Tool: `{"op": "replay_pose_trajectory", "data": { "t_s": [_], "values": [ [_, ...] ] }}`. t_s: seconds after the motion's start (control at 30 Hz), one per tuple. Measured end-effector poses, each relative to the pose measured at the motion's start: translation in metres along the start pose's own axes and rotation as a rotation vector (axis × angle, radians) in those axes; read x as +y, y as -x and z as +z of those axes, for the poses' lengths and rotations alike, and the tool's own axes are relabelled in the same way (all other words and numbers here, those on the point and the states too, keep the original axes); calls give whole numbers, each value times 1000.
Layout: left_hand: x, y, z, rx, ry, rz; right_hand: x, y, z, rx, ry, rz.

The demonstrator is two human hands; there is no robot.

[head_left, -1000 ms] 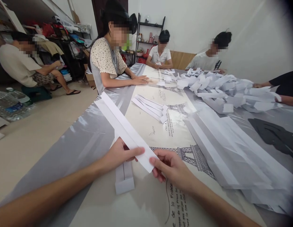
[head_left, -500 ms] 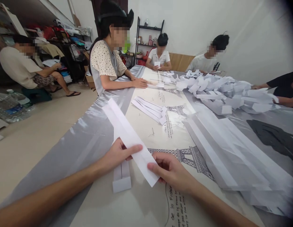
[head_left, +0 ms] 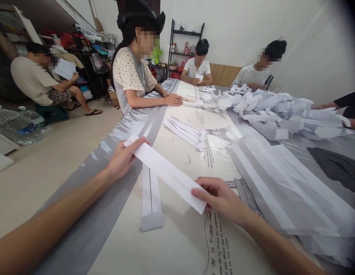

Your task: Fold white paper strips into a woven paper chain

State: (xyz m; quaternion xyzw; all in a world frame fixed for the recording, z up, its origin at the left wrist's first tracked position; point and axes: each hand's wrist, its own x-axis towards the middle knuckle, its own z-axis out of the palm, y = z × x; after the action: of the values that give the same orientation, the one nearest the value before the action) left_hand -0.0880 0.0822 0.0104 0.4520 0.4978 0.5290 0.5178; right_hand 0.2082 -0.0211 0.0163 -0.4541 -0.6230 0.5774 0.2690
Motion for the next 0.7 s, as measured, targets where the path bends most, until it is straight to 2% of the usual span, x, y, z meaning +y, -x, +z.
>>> {"op": "replay_pose_trajectory", "data": {
  "t_s": [0.13, 0.4, 0.6, 0.7],
  "values": [
    [-3, 4, 3, -46, -21, -2, 2, -3, -3, 78, 18, -27],
    [-3, 12, 8, -197, -32, -39, -2, -1, -4, 84, -20, -10],
    [-12, 16, 8, -237, -44, -98, -5, 2, -4, 56, -69, 28],
    [-15, 20, 10, -289, -141, -58, 0, 0, -5, 84, 26, -5]
  ]
}}
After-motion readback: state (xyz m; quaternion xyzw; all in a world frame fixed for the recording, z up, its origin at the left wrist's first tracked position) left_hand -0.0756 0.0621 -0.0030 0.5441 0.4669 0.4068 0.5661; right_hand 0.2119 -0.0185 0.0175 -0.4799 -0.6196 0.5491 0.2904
